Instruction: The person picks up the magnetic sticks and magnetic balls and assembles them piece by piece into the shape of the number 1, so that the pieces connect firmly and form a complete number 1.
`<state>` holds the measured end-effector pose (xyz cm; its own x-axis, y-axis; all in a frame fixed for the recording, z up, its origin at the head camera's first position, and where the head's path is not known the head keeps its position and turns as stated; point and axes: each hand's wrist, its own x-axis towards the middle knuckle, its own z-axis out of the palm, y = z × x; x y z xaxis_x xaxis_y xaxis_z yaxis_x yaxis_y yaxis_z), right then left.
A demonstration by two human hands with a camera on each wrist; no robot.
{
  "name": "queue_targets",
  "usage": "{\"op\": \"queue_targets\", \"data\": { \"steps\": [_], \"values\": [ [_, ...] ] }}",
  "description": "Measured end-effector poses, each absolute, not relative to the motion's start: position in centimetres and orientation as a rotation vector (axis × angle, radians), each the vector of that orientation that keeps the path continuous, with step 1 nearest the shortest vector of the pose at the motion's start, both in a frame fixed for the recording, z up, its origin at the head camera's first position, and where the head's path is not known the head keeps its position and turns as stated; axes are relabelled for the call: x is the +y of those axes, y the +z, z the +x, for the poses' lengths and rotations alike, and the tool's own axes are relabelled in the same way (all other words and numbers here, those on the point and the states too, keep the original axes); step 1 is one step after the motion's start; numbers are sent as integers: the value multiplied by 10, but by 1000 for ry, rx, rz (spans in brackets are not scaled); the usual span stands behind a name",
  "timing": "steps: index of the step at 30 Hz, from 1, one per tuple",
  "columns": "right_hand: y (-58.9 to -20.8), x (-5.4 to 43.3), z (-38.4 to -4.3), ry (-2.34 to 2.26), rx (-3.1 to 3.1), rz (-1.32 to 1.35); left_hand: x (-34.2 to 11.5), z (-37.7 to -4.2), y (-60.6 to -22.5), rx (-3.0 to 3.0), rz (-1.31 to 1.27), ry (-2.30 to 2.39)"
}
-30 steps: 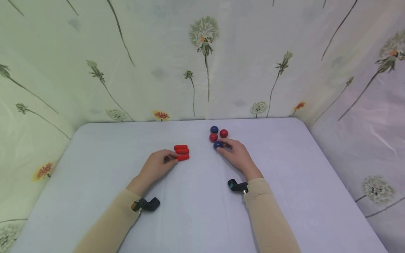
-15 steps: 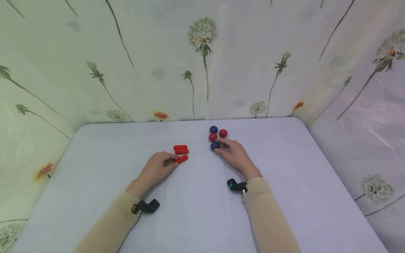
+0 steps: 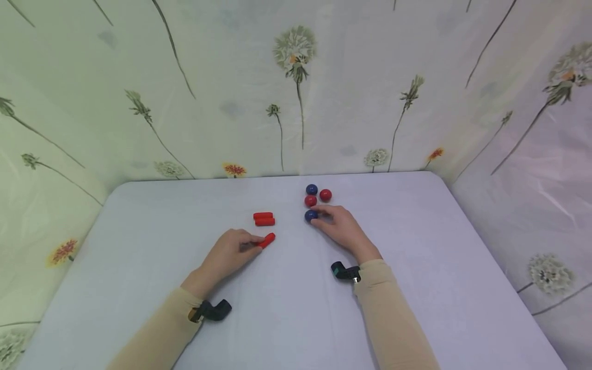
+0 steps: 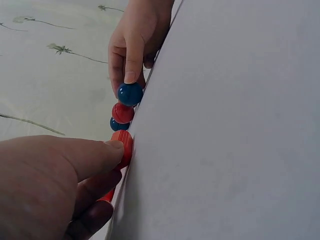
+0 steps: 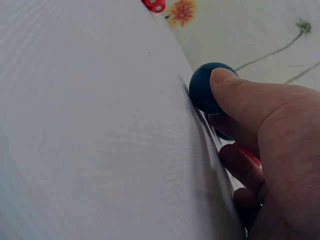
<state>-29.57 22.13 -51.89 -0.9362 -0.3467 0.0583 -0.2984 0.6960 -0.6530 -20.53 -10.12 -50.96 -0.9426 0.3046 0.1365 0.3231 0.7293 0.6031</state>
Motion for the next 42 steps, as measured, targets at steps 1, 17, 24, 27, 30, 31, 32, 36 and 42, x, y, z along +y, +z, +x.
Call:
{"op": "queue_targets", "data": {
  "steps": [1,17,24,27,30,31,32,36,42],
  "values": [
    [-518,221,-296,-1071,2828,-551,-101,-204,-509,-2897,-535,-1016],
    [-517,218,-293,-1067,2814,-593,-105,-204,-511,-2906,-643,-1064],
    [-518,219,-293,-1052,2823,-598,-108,-206,-512,-2912,-752,-1023],
    [-517,218,-294,-1052,2825,-607,-108,-207,-512,-2907,-785,-987],
    [-517,216,-293,-1049,2825,-611,-108,-207,-512,-2893,-795,-1003],
    [-516,216,-293,-1048,2824,-614,-108,-207,-512,-2891,-798,-1009],
    [-516,215,-293,-1045,2822,-617,-108,-207,-512,-2891,-799,-1013],
    [-514,213,-292,-1042,2807,-644,-107,-208,-512,-2914,-804,-1026],
    [-514,209,-292,-1039,2783,-727,-106,-208,-513,-2933,-833,-1013]
  ]
}}
